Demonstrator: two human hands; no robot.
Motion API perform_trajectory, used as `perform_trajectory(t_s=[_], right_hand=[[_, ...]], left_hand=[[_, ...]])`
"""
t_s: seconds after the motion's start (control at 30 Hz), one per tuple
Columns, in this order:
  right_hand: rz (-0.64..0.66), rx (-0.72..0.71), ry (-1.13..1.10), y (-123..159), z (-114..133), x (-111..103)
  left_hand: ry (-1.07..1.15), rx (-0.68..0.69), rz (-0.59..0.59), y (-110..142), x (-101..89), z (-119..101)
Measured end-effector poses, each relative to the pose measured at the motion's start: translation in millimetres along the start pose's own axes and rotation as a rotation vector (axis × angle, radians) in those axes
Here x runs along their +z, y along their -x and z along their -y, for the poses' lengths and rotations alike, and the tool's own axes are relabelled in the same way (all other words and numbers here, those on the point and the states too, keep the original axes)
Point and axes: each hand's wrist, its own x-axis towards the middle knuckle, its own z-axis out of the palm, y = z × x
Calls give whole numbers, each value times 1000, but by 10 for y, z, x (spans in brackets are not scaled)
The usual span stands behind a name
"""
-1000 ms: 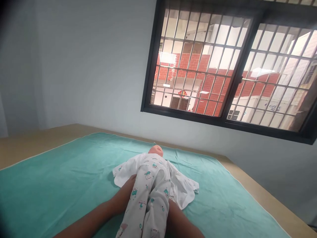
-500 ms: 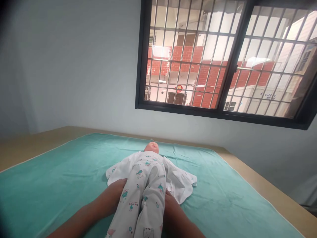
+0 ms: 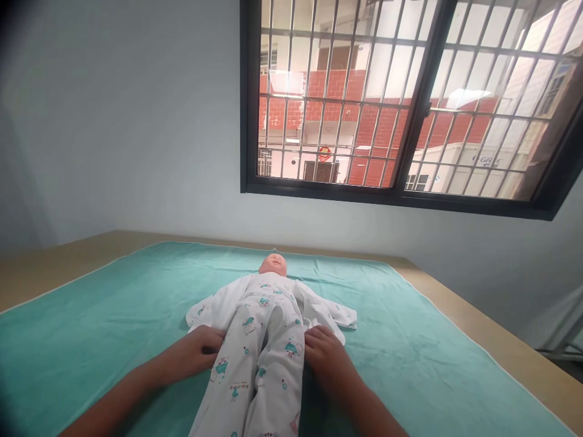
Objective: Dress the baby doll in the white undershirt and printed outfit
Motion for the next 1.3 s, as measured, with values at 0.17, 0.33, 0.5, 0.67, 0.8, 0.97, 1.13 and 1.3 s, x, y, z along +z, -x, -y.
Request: perform_trajectory(t_s=[0.17, 0.33, 0.5, 0.67, 0.8, 0.97, 1.13, 1.3], right_hand=[[-299, 417, 56, 210, -461, -97], [-394, 921, -145, 308, -696, -75], [-272, 995, -197, 297, -631, -43], [-334, 716, -308, 106, -381, 14], [-291, 625, -546, -366, -312, 90], [-233, 609, -599, -1055, -446, 276], [-225, 574, -585, -1141, -532, 395], [-235, 507, -591, -1043, -491, 416]], left_hand=[[125, -204, -403, -65, -141, 335], [-225, -475, -597, -78, -244, 744], [-289, -404, -585, -93, -169, 677], [-61, -157, -553, -122, 57, 322], [96, -45, -539, -284, 131, 135], [119, -83, -480, -791, -30, 55], [48, -82, -326, -1067, -223, 63], [-25, -45, -243, -1106, -310, 129]])
